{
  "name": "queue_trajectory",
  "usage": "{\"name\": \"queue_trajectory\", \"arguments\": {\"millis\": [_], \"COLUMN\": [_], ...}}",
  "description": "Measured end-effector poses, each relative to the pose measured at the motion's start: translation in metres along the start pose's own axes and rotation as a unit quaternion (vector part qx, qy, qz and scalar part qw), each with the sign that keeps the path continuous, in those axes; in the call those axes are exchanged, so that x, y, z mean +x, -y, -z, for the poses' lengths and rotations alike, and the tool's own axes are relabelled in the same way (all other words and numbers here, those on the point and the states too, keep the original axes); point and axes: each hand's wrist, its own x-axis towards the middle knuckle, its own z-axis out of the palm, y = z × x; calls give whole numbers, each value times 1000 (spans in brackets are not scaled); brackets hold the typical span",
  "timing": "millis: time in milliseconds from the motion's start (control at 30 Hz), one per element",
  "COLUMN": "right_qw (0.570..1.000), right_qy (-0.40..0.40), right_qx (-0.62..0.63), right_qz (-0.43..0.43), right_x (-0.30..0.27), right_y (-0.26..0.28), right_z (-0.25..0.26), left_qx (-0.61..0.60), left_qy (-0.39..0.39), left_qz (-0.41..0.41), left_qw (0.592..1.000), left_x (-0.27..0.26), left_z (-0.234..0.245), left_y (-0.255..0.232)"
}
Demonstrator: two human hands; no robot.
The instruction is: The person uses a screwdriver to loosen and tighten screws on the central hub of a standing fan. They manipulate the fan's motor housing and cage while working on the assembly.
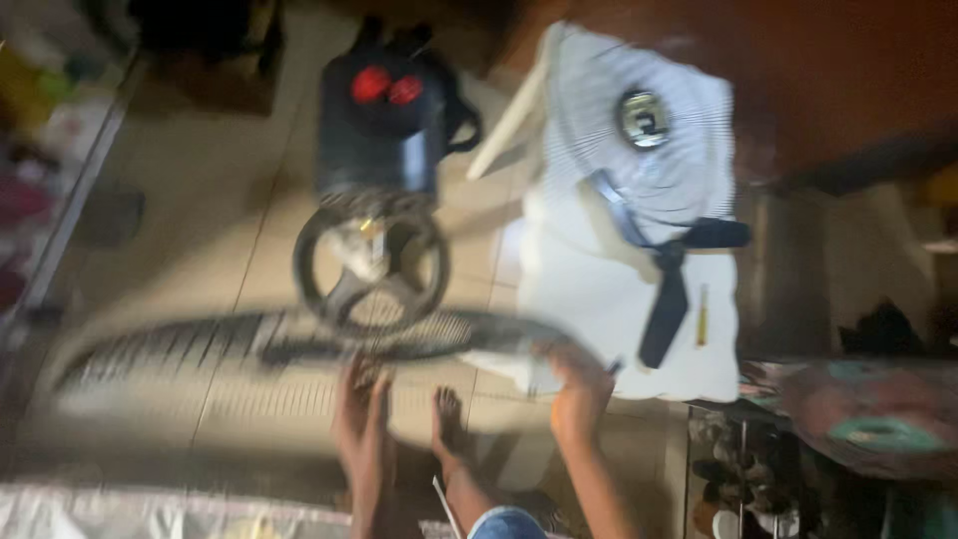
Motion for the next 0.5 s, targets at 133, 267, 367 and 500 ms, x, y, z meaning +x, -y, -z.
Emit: {"name": "queue_trajectory", "arguments": {"millis": [133,267,367,500], "right_qw": [994,979,971,944], "right_qy": [7,-38,18,-34], "right_qx": [-81,59,42,158], "right_qz": [-68,-190,-236,-288], "right_x": [-37,-42,-37,-15], "right_y": [11,25,38,44], "right_z": [58,108,151,197], "left_qx": [-124,-45,9,133], "left_qy": [-25,114,142,181], "left_qz": [-56,-56,-59,-54], "left_qw": [990,991,988,973], "left_x": [-69,-90,-92,-109], "left_z": [32,30,-12,-114], "left_y": [55,90,68,-33]}}
